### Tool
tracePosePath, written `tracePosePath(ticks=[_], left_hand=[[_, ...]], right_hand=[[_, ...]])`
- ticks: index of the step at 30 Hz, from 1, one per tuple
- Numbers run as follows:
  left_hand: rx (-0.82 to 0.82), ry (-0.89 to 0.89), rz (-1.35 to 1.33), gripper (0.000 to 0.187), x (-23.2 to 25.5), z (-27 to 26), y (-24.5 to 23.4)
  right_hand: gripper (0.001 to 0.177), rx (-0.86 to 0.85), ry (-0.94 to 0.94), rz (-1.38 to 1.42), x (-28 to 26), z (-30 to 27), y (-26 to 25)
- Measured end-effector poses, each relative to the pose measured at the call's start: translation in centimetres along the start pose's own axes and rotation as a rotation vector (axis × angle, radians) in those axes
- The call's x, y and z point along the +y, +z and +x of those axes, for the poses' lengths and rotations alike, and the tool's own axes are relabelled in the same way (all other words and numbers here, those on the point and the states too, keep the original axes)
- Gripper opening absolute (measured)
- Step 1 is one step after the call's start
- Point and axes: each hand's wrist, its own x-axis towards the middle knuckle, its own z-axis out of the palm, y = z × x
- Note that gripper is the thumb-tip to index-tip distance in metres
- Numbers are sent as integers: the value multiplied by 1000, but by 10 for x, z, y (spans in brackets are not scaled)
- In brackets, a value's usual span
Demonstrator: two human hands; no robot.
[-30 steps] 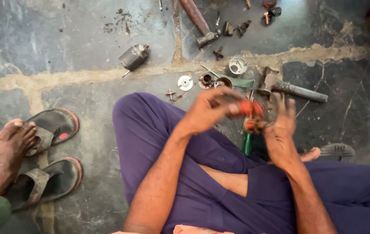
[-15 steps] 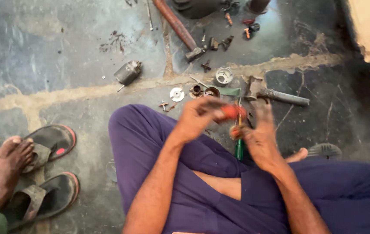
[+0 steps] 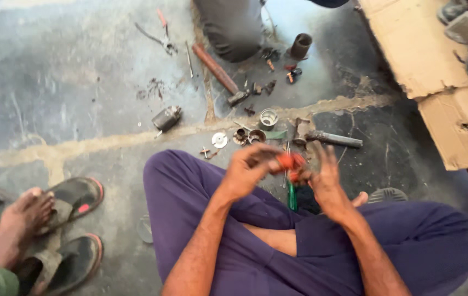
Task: The person sits on the floor and winds a copper wire around a cylindrical metal core using both hands. They repeatedly wrap the wire to form a coil, occasionally adjusting the tension and position of the wire.
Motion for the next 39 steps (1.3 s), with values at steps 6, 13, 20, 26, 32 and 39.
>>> tracePosePath(ticks=[6,13,20,26,32,39], left_hand=[[-60,143,666,24,30,-22,16],[-90,145,241,26,56,-37,27],[-158,219,718,26,98,-50,40],[-262,273,390,29,140,-64,46],[-251,182,236,31,132,-56,48],[-343,65,-218,49,87,-46,68]], right_hand=[[45,94,-224,-14,-57,-17,-18],[63,108,-9,-151,-73,-33,-25],[66,220,6,6,-109,-54,-33],[72,300,176,13,-136,-56,-50],[74,305,50,-127,-164,-79,-54],[54,299,15,474,-168,-99,-54]])
